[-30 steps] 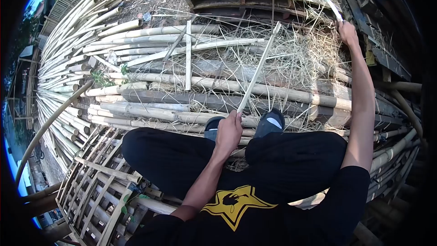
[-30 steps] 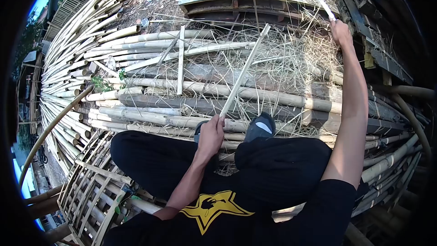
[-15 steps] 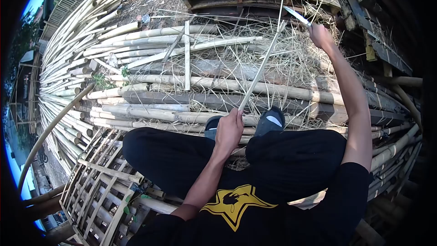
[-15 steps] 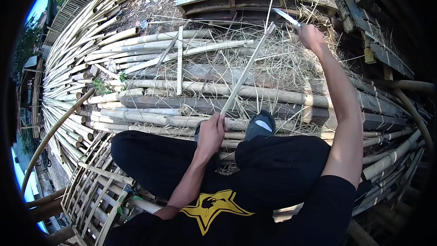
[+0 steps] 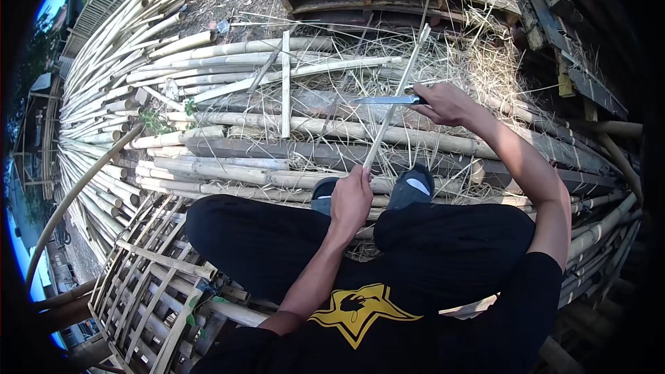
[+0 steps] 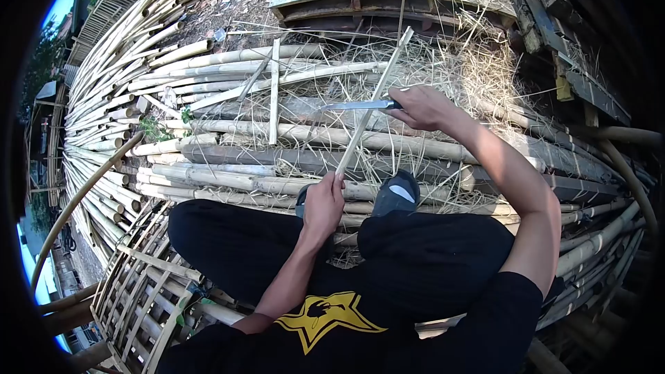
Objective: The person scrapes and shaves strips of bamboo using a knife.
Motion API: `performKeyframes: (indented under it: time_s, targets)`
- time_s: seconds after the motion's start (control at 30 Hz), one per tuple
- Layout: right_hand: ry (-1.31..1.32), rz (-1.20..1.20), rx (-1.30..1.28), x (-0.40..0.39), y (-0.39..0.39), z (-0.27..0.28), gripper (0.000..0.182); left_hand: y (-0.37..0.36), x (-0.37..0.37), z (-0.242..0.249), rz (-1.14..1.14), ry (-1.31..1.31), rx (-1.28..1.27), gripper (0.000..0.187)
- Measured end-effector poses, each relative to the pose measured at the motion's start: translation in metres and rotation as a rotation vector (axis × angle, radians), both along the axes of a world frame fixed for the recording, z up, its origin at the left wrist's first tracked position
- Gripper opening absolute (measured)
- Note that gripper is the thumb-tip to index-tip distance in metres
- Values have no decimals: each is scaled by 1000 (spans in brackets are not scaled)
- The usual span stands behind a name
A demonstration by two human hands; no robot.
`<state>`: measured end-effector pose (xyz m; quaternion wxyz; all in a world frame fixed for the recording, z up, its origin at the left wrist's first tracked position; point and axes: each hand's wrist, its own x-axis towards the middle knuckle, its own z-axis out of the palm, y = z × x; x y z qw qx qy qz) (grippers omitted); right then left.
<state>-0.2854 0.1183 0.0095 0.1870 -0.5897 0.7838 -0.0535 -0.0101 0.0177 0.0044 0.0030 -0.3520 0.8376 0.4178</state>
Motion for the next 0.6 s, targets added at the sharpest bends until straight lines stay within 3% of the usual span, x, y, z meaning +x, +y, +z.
performKeyframes:
  time_s: [0.13,0.2,0.27,0.33,0.43,0.53,0.6]
  targets:
    - [-8,157,8,10,-6,-11,41,-2,3,1,-24,-50,-87,29]
    - [53,-118,-40,-37,10,-29,42,-2,8,0,-59,-58,-177,28]
    - [243,-312,147,-99,33,-42,44,5,8,-4,-86,-70,-171,28]
    - [192,-446,-109,-75,31,-31,47,-2,2,-4,-102,-76,-194,28]
    - [-100,-542,-78,-17,0,-11,46,-1,5,-4,-61,-100,-225,27]
    - [-217,-139,-11,38,-10,-9,37,0,6,-6,-66,-95,-240,26]
    - [-259,-61,8,55,-16,-1,35,0,4,-8,-45,-85,-250,24]
